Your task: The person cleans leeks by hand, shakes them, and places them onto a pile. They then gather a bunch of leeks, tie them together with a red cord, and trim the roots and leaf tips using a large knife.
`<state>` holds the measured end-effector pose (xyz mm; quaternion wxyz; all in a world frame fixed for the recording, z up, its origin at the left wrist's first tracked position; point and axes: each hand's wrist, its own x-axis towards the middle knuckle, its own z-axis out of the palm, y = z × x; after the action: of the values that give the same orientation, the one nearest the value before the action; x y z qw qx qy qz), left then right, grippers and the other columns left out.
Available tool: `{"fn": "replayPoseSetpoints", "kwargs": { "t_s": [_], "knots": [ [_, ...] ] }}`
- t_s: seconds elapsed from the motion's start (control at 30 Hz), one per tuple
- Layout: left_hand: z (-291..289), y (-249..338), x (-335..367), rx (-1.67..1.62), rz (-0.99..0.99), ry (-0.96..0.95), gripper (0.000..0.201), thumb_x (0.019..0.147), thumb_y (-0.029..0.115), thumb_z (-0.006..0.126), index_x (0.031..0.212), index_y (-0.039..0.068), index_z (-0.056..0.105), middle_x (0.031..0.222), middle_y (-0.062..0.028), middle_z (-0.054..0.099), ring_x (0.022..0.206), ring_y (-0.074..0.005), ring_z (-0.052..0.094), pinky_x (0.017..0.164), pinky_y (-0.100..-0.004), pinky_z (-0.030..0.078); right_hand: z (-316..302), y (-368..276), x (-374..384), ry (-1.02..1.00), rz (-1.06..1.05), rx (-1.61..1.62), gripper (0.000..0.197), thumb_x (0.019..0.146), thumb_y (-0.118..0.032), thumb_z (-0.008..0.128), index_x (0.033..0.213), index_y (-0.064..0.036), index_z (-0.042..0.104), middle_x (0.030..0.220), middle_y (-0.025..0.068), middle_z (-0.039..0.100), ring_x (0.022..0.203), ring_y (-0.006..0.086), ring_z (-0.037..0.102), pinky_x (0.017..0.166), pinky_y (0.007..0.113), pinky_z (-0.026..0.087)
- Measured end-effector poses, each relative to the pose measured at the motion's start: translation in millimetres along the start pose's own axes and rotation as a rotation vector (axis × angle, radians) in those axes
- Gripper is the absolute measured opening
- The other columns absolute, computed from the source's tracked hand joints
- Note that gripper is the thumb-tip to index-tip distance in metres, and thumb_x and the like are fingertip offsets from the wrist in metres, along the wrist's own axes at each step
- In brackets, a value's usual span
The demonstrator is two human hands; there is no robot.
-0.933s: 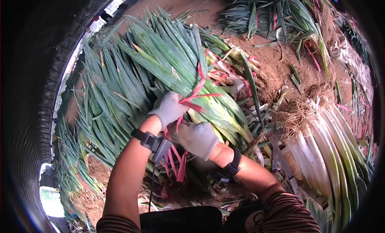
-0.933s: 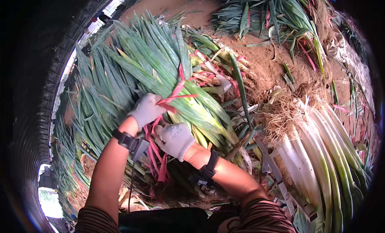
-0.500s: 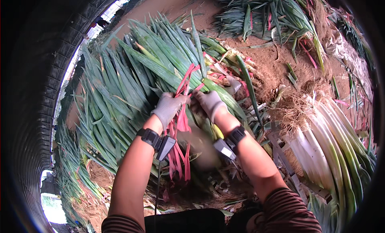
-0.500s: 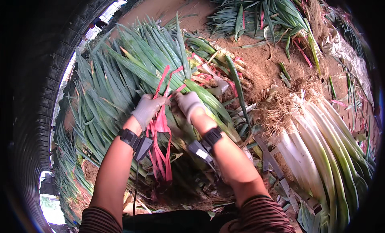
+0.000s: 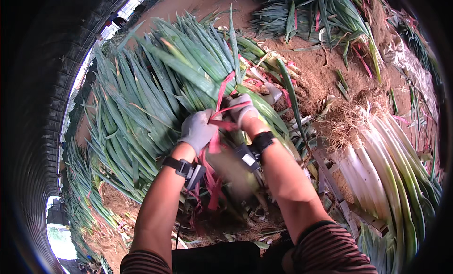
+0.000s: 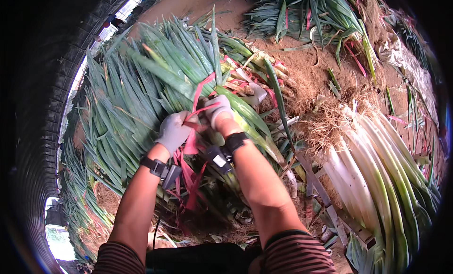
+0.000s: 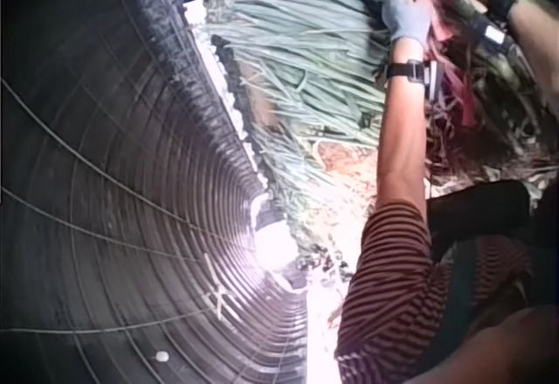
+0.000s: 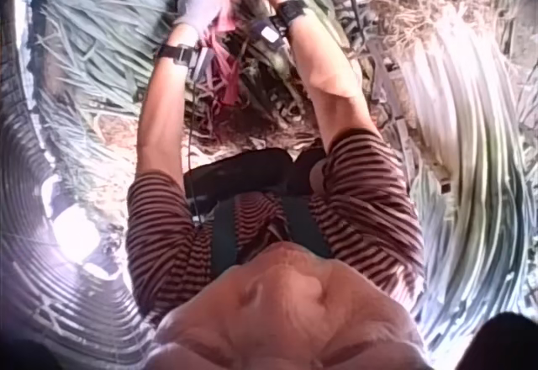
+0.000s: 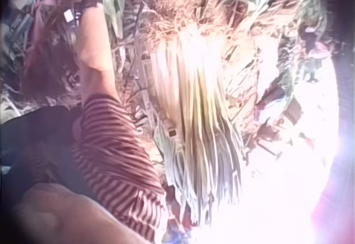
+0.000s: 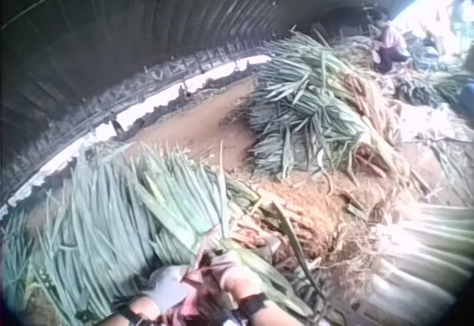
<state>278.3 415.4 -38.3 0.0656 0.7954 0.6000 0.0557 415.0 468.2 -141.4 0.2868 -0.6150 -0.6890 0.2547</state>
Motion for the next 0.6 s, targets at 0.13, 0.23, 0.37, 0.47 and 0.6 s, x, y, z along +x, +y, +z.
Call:
{"fn": "replayPoseSetpoints", "kwargs": {
  "t_s": [0.13,0.23,0.37,0.47,0.6],
  "knots": [
    [-17,-50,12,-0.143,-0.066,0.045,0.022,0.081,0.029,0.061,0.090,0.010,0.064,0.085,-0.0189,0.065,0.086,-0.0379,0.063,0.071,-0.0437,0.050,-47,-17,-23,-0.011,0.201,0.462,0.035,0.089,-0.039,0.057,0.085,-0.0061,0.068,0.076,0.0175,0.067,0.071,0.0338,0.065,0.064,0.043,0.050],
    [-21,-51,8,-0.164,-0.010,0.072,0.017,0.082,0.022,0.060,0.090,0.007,0.063,0.084,-0.0197,0.065,0.082,-0.0378,0.063,0.070,-0.0423,0.049,-75,-40,-46,0.299,0.041,0.402,0.030,0.087,-0.038,0.062,0.086,-0.0090,0.068,0.075,0.0157,0.066,0.075,0.0345,0.065,0.067,0.042,0.051],
    [-11,-47,2,-0.515,0.068,0.206,0.012,0.078,0.010,0.062,0.089,0.005,0.061,0.079,-0.0164,0.065,0.076,-0.0330,0.064,0.069,-0.0387,0.049,-65,-68,-35,0.129,-0.491,0.051,0.016,0.079,-0.017,0.061,0.092,-0.0084,0.064,0.095,0.0159,0.066,0.084,0.0350,0.065,0.072,0.043,0.052],
    [-15,-22,-9,-0.417,0.010,0.140,0.019,0.077,0.010,0.065,0.094,0.004,0.060,0.079,-0.0140,0.064,0.075,-0.0303,0.063,0.070,-0.0378,0.050,-43,-45,-23,-0.121,-0.424,-0.091,0.013,0.078,-0.017,0.059,0.084,-0.0089,0.068,0.087,0.0148,0.068,0.084,0.0329,0.066,0.068,0.041,0.053],
    [-66,-15,-46,0.075,0.049,-0.204,0.019,0.079,0.021,0.066,0.088,0.006,0.059,0.077,-0.0203,0.063,0.080,-0.0419,0.061,0.068,-0.0487,0.047,-36,-58,-64,-0.031,-0.765,-0.268,0.018,0.081,-0.022,0.060,0.085,-0.0067,0.068,0.087,0.0122,0.068,0.080,0.0275,0.067,0.064,0.037,0.054]
  ]
}}
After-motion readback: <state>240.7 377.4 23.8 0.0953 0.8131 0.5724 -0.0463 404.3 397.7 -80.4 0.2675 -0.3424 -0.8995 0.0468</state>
